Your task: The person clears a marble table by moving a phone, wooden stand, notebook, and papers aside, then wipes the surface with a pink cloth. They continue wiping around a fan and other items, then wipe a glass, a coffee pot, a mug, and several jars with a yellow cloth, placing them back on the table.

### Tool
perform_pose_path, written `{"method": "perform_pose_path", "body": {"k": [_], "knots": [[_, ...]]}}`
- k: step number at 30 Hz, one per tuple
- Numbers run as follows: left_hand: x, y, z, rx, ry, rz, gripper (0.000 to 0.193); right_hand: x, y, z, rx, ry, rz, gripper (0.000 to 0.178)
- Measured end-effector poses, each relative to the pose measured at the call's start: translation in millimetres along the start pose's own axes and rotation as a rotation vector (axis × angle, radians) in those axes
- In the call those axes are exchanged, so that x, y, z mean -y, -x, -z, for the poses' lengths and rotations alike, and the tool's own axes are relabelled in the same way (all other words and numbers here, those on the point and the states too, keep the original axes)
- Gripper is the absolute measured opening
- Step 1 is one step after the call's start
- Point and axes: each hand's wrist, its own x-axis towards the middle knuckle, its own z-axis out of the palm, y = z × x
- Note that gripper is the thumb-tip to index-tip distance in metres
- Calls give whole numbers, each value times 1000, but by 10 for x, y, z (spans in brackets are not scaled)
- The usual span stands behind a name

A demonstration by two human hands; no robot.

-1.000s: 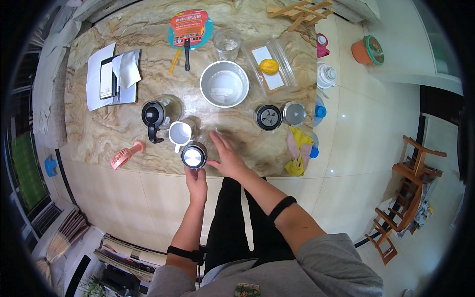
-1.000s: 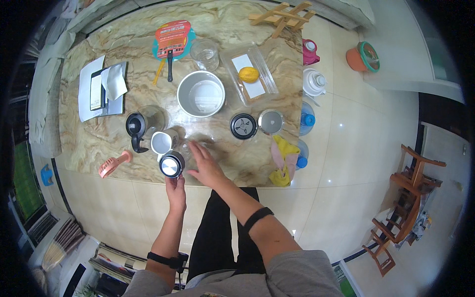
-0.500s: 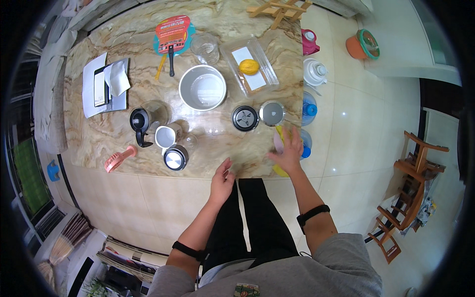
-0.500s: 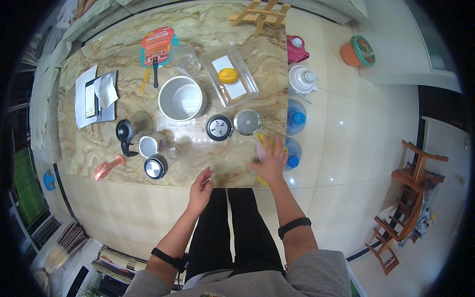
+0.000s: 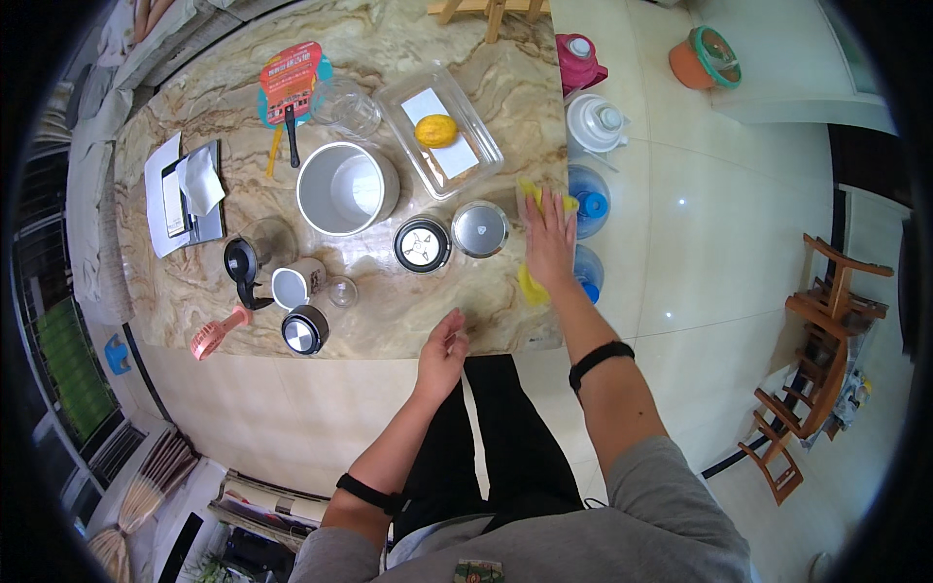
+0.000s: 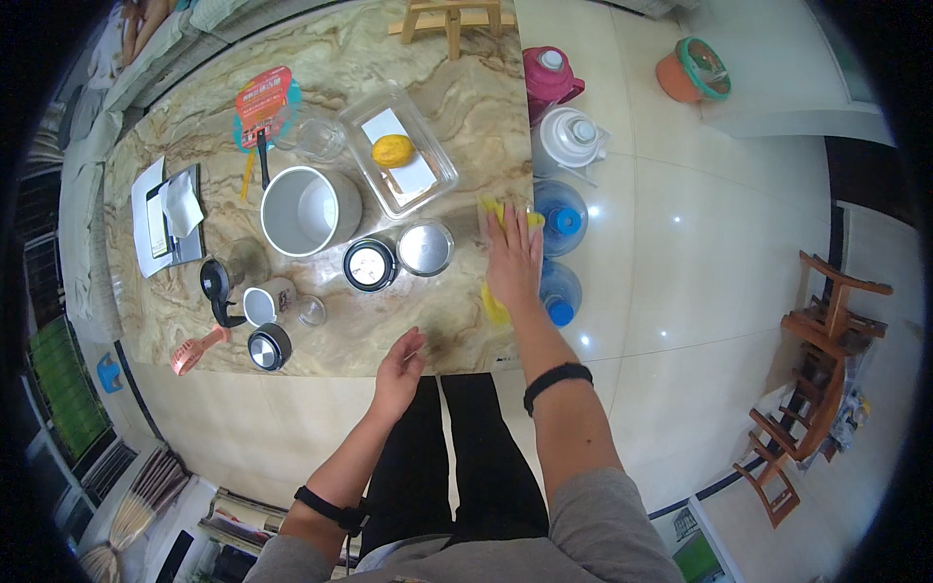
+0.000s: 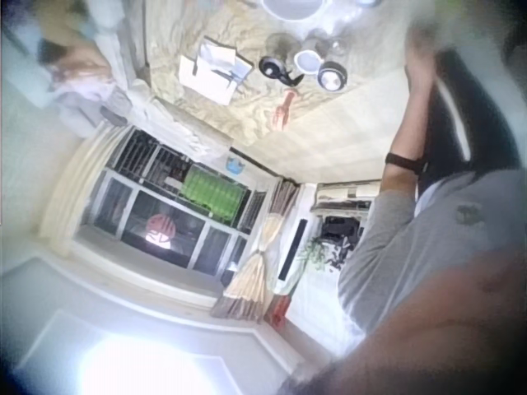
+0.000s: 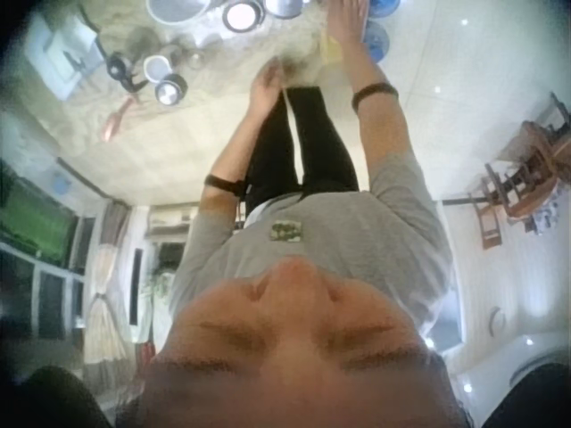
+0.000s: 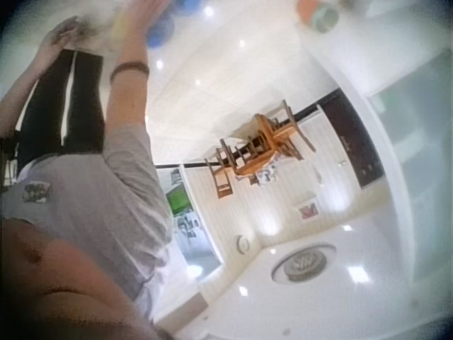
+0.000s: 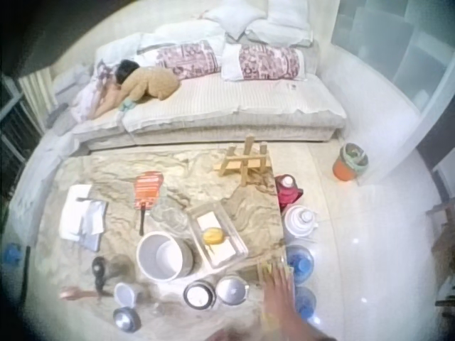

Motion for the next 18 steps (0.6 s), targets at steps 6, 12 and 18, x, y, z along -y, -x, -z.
{"method": "perform_pose_path", "body": {"k": [6,12,18], "knots": [[-189,-120,-122,-59,91,-27,56,178,-322,442,89,-134,-33,93],[-442,-252,-168,-74,146,-119,61,345,-209,582,171,-673,217,95],[-578,-330,-191,-50,109,-245,70,593,-170,553,62,-780,182,83]]}}
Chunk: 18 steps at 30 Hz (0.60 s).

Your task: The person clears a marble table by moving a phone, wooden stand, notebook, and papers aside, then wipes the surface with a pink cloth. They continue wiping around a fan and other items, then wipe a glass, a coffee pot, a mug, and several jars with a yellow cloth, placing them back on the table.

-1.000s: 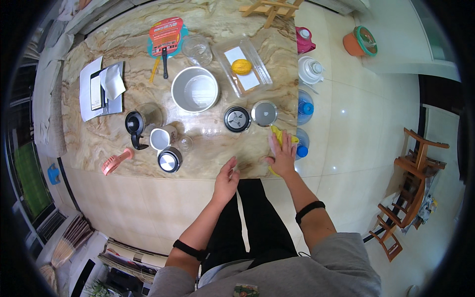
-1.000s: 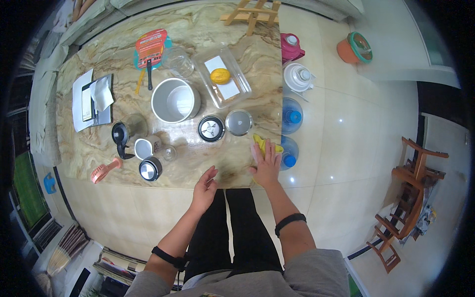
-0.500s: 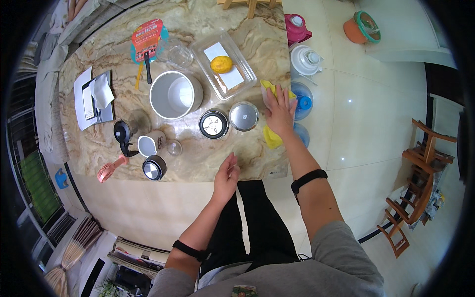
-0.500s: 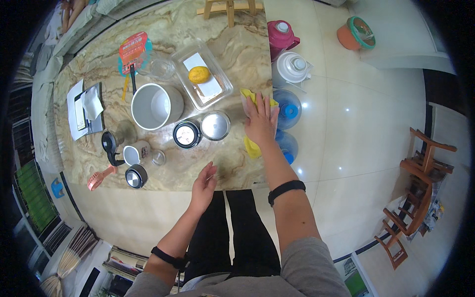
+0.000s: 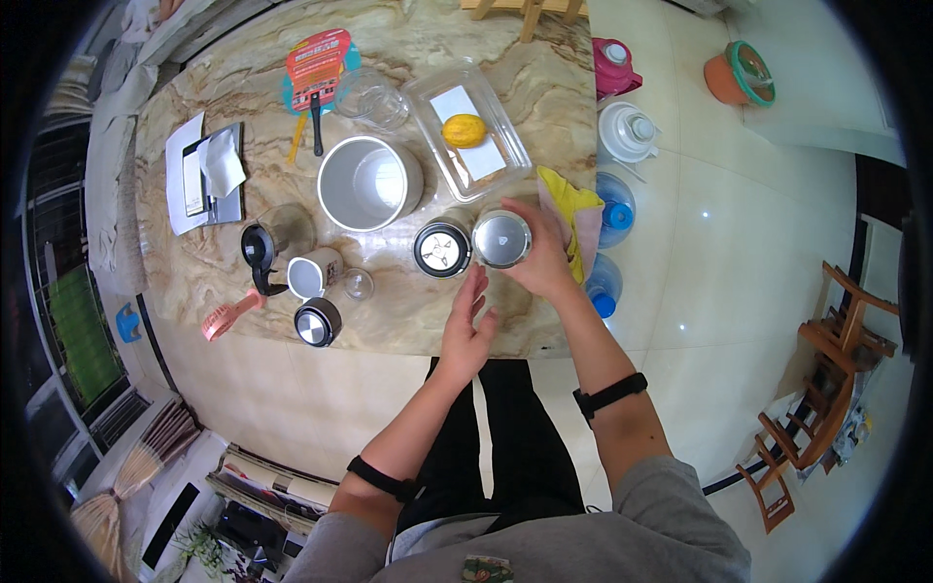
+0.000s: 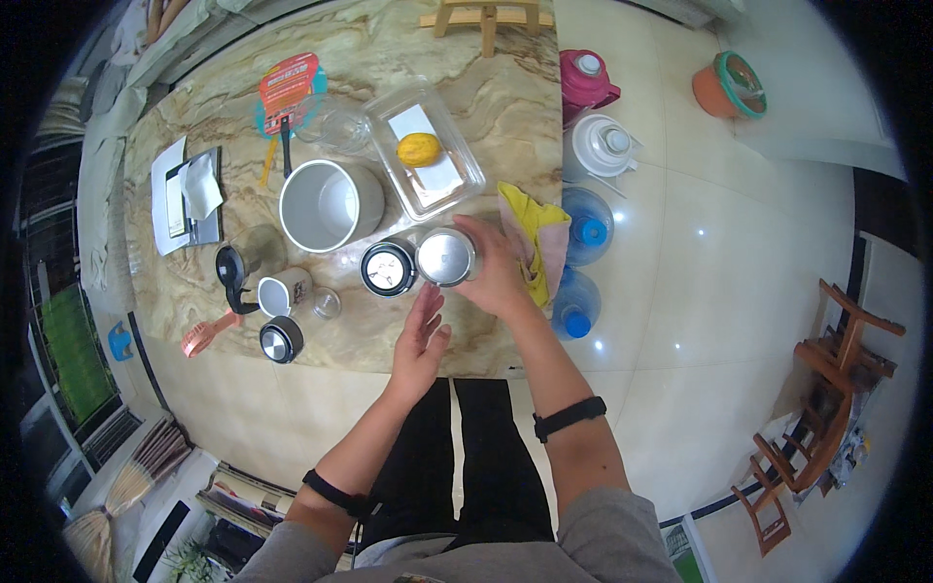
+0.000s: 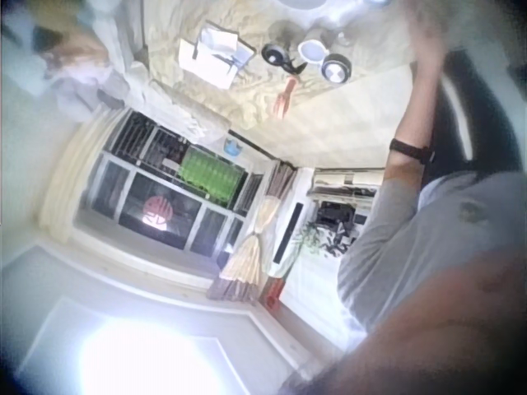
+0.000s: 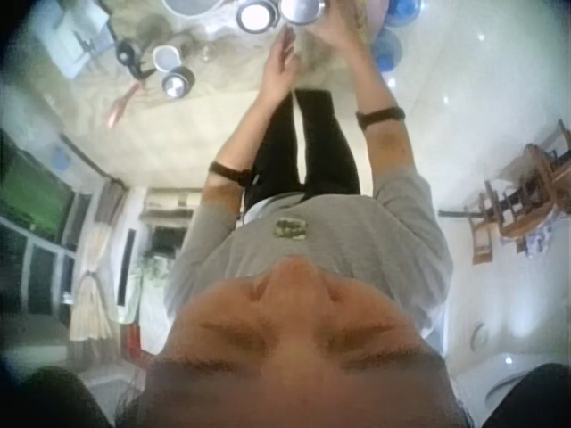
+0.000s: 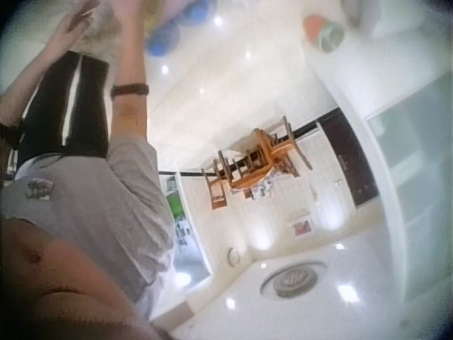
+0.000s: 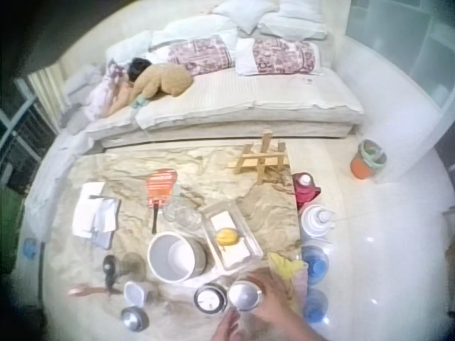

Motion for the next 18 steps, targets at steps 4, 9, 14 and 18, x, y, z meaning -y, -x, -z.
{"method": "perform_pose_path", "body": {"k": [4,9,14,18], "knots": [[-20,6,6,18,-10,-29,73,25,88,-26,-114,-22,95,77],[81,185,168,24,-9,6,75,-44,497,-69,-58,-53,71,80],[352,474,447,-27,31,101,75,122,946,-369,29,-166,62,85],[548,656,728,-173,155,215,69,387,1037,-761,125,-161,78,80]]}}
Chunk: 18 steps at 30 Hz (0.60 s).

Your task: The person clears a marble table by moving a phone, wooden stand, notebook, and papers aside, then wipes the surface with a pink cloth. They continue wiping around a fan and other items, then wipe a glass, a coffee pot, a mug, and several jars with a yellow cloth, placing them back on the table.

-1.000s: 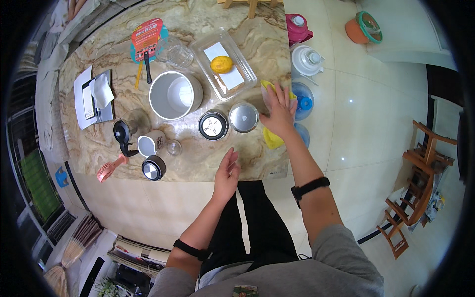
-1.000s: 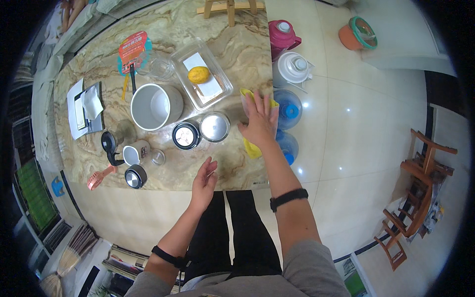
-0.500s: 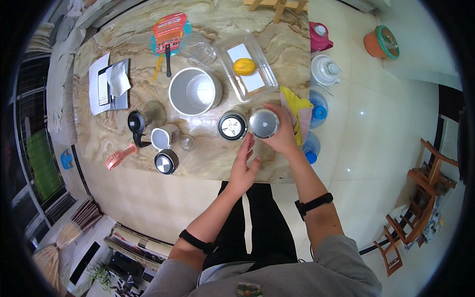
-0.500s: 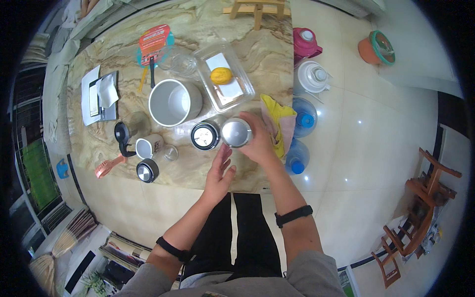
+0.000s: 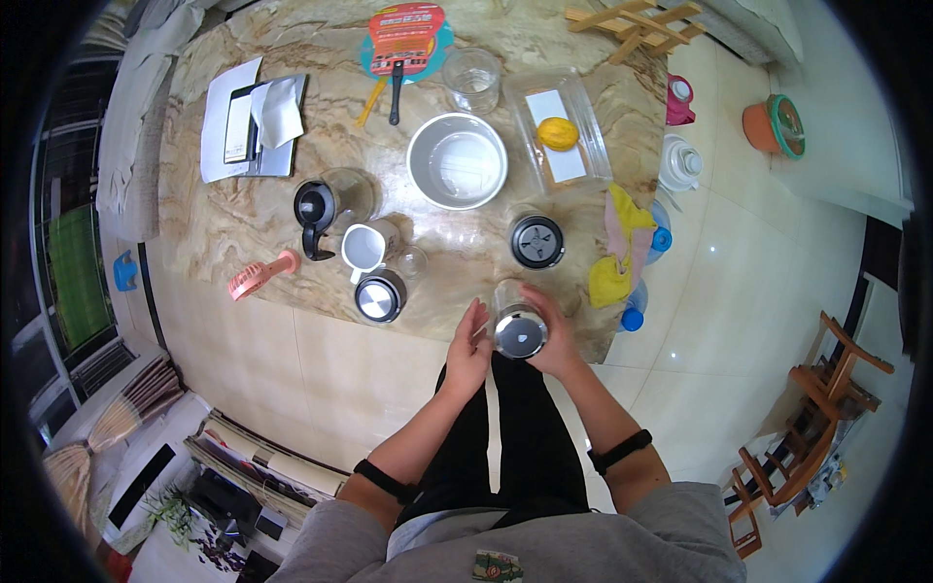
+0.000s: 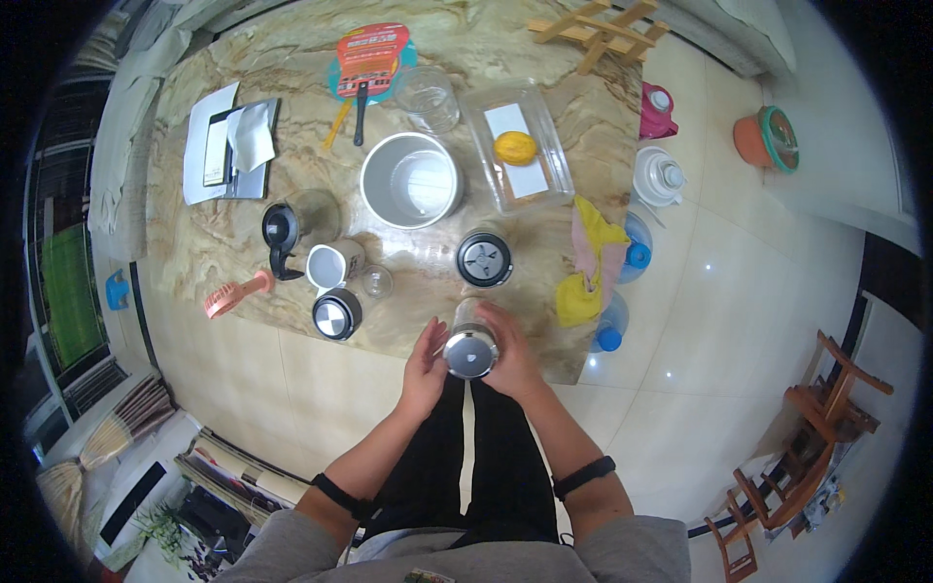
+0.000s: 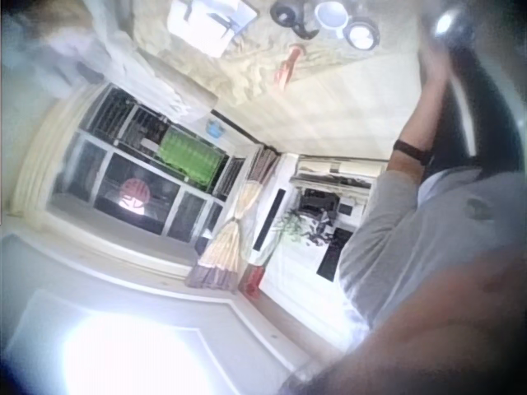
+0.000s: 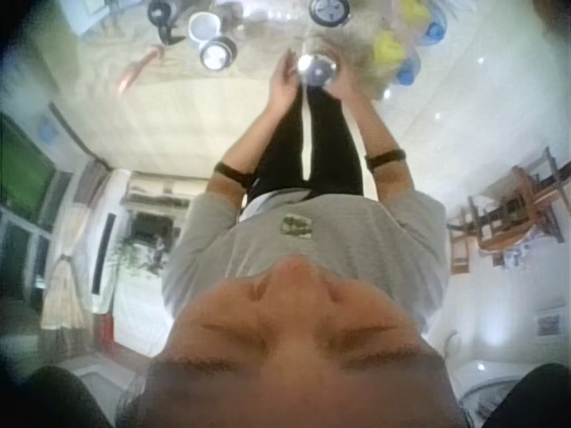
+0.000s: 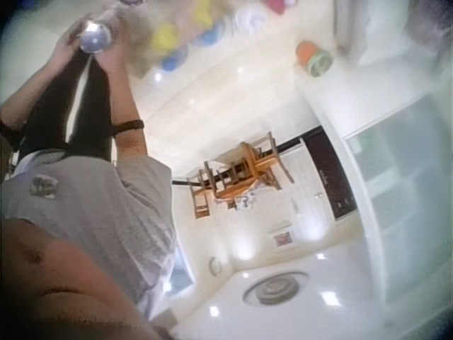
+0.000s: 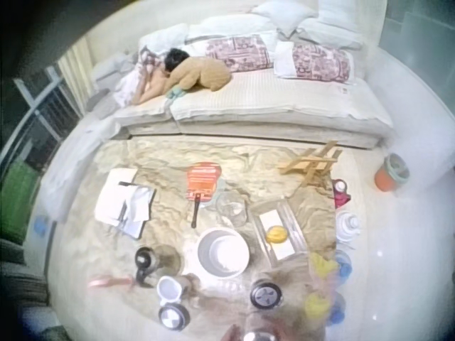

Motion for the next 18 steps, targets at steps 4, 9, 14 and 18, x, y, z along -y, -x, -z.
{"method": "perform_pose_path", "body": {"k": [4,9,14,18], "knots": [[27,62,308,-145,126,84,61,167,-102,-418,76,-28,51,78],[-54,68,595,-193,204,109,59,234,-209,-775,120,9,84,79],[-176,-6,709,-204,157,64,53,223,-345,-961,115,-90,0,80],[-209,-90,758,-129,213,86,61,213,-490,-973,100,-140,35,83]]}}
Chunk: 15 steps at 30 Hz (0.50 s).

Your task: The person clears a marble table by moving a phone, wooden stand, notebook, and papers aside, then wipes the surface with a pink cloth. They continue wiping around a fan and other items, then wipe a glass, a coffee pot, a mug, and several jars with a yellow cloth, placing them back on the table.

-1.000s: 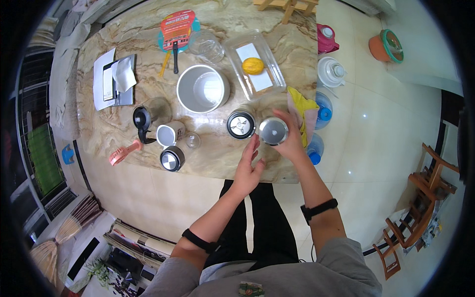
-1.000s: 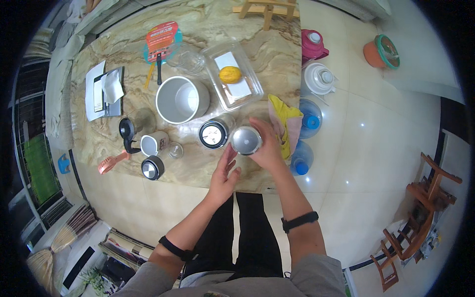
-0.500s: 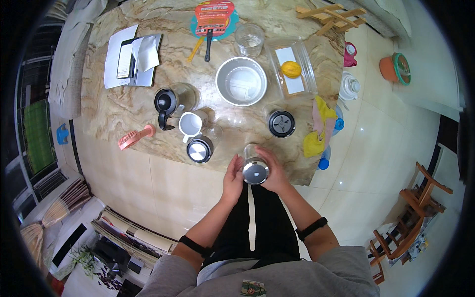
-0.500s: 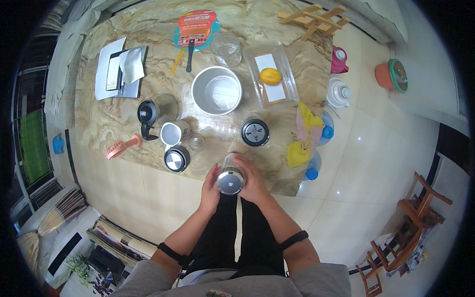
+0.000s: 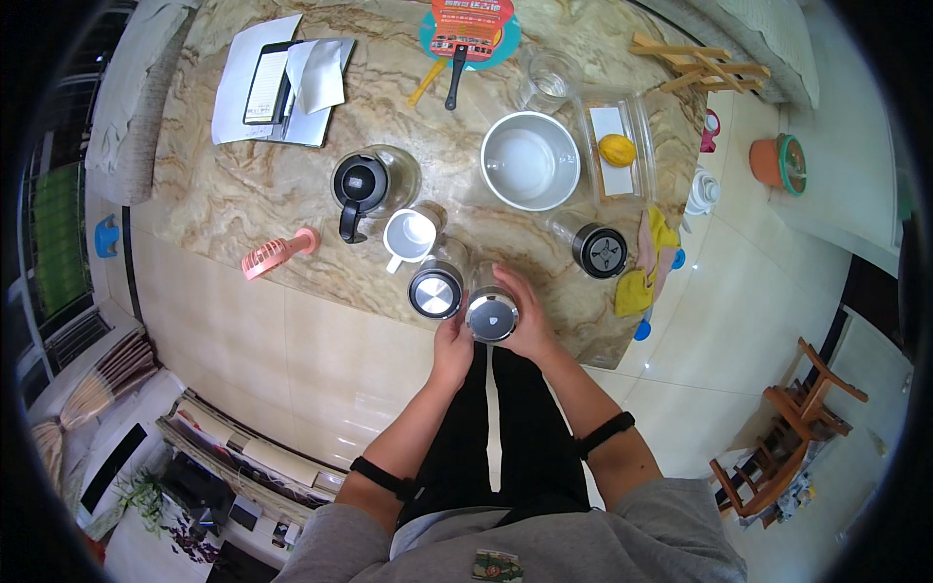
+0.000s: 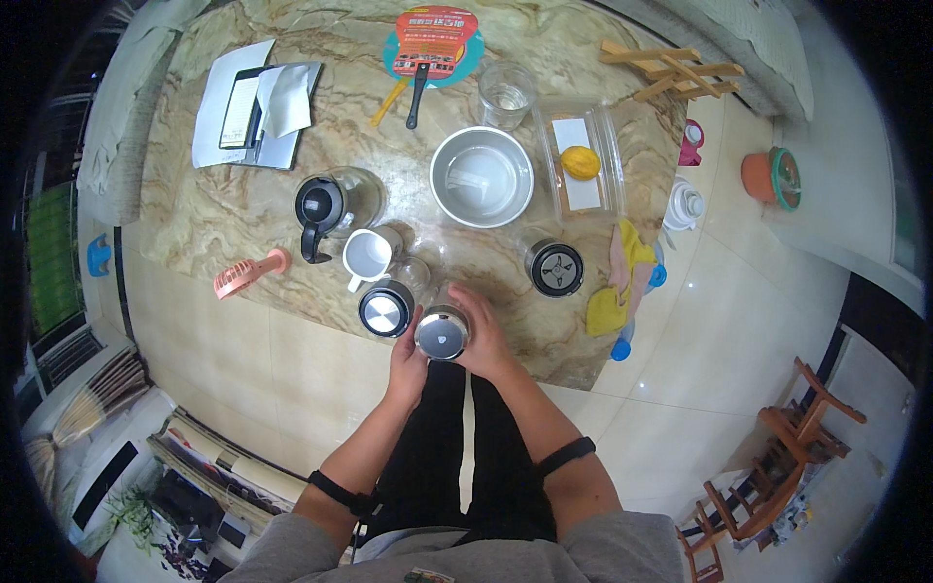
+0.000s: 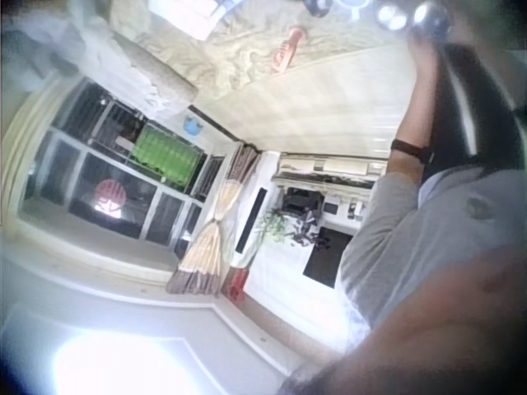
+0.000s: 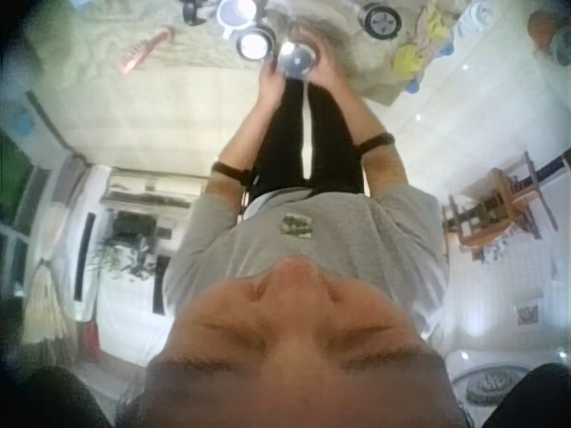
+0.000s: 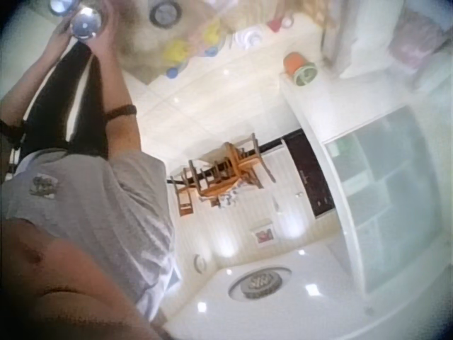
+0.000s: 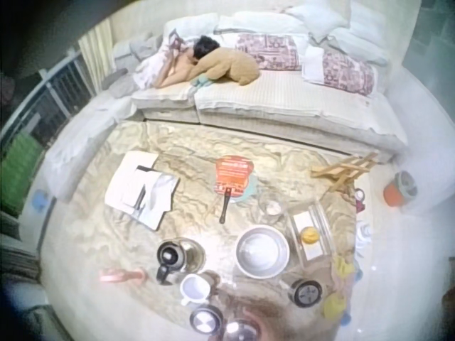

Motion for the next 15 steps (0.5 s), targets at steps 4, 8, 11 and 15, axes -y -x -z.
{"method": "perform_pose_path", "body": {"k": [4,8,11,15], "knots": [[61,-65,-38,-40,60,-66,43,-5,-111,39,40,134,22,85],[102,-83,3,-57,-82,8,34,38,-162,85,63,173,28,86],[106,-81,8,-68,-83,-11,31,85,-181,96,110,151,-77,85],[50,-75,-5,-77,-104,-1,31,33,-141,133,98,291,-86,83]]}}
